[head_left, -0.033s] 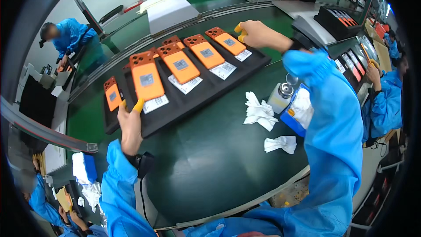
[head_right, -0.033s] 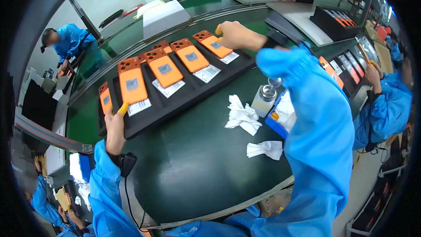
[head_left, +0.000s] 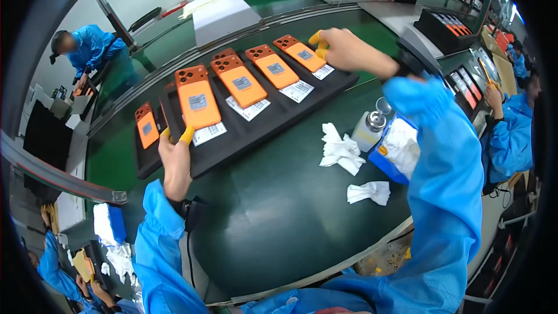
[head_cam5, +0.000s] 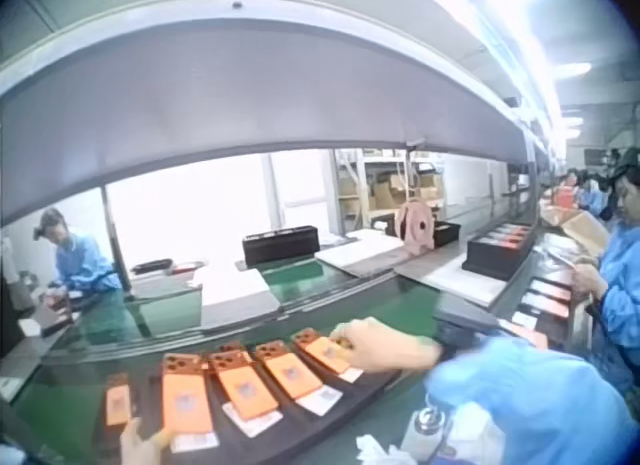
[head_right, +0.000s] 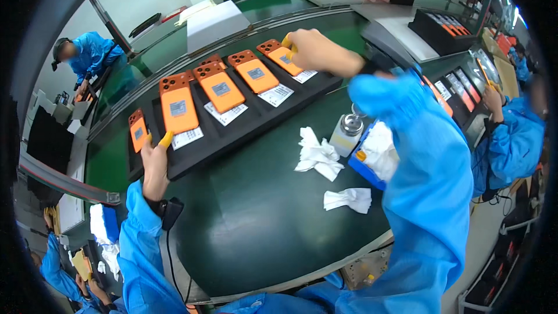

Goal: Cleaning and wiping the exterior of mobile phones on an electronics assembly line.

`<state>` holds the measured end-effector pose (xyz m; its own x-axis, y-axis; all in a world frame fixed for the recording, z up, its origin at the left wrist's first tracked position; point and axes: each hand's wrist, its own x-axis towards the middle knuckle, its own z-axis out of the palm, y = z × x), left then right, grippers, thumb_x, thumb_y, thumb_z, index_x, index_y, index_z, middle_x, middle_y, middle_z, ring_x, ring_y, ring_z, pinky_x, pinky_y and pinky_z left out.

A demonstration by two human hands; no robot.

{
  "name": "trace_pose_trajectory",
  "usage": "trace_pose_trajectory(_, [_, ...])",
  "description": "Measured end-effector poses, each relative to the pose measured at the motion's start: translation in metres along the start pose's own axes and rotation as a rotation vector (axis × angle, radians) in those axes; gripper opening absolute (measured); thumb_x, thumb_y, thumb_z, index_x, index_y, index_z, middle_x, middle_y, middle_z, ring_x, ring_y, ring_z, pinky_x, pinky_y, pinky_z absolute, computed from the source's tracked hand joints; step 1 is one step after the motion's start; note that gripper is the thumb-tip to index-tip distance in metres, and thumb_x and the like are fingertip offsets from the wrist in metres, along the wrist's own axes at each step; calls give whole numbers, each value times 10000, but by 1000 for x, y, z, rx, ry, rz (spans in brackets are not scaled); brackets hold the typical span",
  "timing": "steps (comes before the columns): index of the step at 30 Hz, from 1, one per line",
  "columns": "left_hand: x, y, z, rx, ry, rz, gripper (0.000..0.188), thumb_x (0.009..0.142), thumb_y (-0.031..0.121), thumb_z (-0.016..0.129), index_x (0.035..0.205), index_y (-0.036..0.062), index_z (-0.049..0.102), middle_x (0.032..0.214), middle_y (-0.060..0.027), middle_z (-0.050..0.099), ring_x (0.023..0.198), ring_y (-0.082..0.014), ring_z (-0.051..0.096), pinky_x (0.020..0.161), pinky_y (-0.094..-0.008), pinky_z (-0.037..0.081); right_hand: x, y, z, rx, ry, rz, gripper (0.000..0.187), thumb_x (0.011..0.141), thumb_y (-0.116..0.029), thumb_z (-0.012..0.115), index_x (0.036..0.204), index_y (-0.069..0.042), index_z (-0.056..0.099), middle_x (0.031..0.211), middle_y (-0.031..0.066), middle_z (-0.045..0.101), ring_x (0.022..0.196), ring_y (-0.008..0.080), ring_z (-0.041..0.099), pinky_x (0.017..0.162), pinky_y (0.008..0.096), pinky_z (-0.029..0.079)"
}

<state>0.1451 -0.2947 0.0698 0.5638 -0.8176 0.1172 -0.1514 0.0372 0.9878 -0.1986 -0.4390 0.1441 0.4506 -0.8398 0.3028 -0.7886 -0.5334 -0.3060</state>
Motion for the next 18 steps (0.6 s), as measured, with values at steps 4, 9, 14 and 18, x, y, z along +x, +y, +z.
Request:
trace_pose_trajectory(4, [42,-35,50,98,47,-11,534,785,127,723,1201,-89,467,1075,-164,593,918,-212,597,756,-306,487,-88,-49,-7,262,26,-167,279,806,-56,610,1084,-33,634,864,153,636,744,308,635,649,376,503])
trace_pose_trajectory(9, [57,-63,157,220,-2,2,684,754,281,761,1235,-106,468,1151,-259,576,1082,-338,565,897,-381,438,-219,-89,37,456,-143,-197,127,757,-94,662,841,-7,623,789,161,603,683,306,611,586,369,516])
trace_pose_trajectory(14, [82,-51,237,-78,-533,-294,433,825,488,634,987,95,547,843,-29,488,711,-172,393,643,-311,313,-243,-112,112,493,-88,-294,163,756,-60,656,901,0,612,869,133,585,792,268,598,673,350,520])
trace_pose_trajectory(18, [56,-18,267,-335,-675,-402,693,859,433,577,1396,70,332,1485,-99,260,1346,-329,248,1111,-413,130,-243,-110,131,517,-105,-343,187,747,-53,656,919,4,610,883,131,564,822,269,584,740,344,501])
